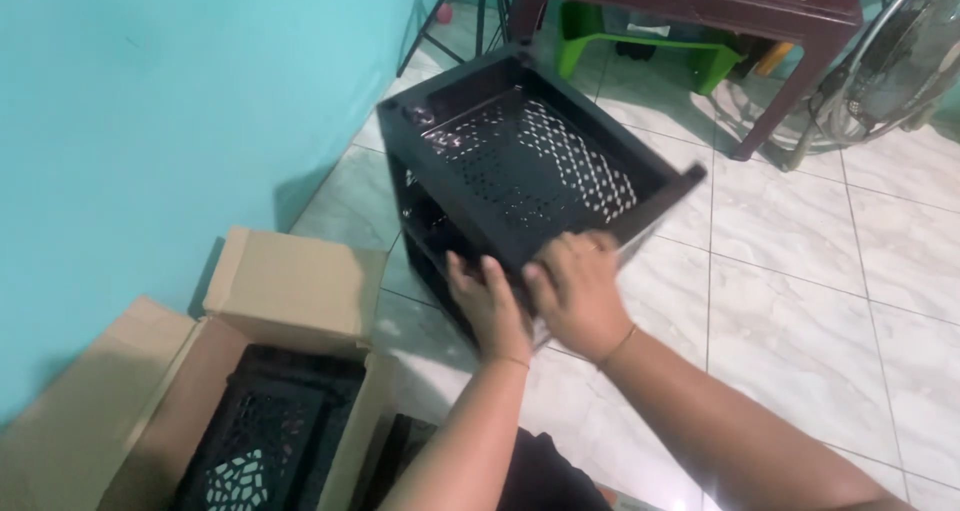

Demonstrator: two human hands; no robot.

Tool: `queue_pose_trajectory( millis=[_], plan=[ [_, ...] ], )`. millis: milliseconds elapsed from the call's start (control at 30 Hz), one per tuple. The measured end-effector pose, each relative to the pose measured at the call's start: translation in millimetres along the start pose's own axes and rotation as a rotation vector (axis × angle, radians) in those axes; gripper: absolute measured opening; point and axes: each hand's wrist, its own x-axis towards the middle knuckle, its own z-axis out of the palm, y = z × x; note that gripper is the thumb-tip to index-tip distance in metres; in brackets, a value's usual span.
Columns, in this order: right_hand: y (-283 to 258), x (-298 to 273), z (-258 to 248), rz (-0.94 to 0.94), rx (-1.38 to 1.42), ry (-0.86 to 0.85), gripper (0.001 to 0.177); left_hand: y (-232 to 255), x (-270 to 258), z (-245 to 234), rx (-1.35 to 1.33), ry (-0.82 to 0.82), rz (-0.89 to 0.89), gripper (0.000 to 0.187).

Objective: Unboxing and assembling a plastic tiered shelf and mounting a remote holder on the wall.

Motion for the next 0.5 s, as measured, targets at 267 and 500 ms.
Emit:
queue_pose_trajectory(
  millis=[267,500],
  plan=[
    [87,1,-30,0.054,0.706,0.310,0.034,89,-2,-61,0.251,0.289,0.554,0.067],
    [176,-31,24,0.697,1.226,0.026,0.037,117,-14,-19,0.706,-0.330,1.011,0.049]
  ],
)
